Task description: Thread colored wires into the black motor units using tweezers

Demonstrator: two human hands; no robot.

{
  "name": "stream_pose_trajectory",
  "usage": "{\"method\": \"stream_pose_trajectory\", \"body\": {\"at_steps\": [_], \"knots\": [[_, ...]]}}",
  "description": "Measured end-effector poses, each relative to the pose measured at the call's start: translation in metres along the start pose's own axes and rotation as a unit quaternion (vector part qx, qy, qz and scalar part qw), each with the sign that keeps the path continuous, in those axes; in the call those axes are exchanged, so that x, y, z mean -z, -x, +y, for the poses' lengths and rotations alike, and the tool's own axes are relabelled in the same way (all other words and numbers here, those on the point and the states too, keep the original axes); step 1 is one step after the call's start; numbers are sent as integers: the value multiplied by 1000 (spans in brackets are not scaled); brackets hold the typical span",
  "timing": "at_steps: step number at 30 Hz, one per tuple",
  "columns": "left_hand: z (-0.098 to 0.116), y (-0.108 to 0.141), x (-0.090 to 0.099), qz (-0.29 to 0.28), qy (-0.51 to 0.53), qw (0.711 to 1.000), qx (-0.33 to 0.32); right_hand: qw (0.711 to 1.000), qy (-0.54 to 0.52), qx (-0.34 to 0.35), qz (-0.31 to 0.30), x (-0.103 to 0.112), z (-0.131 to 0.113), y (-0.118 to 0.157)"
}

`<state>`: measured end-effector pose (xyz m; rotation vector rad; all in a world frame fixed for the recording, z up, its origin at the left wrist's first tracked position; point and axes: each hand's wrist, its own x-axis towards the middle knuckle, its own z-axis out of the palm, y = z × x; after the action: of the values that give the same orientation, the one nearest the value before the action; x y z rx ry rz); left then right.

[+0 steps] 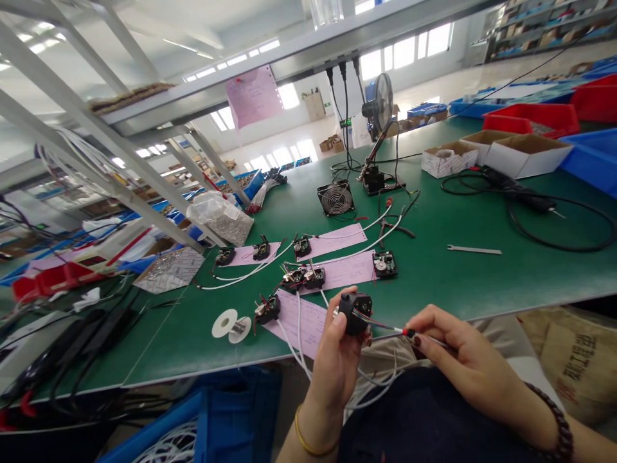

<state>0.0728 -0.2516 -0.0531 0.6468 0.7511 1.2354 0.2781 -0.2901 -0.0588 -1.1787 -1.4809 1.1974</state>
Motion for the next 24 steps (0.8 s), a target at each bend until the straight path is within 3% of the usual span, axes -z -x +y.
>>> {"method": "stream_pose_trajectory", "body": {"at_steps": [24], "knots": [[2,4,2,-13,-50,999,13,999,-42,-21,23,9,-2,1]]}}
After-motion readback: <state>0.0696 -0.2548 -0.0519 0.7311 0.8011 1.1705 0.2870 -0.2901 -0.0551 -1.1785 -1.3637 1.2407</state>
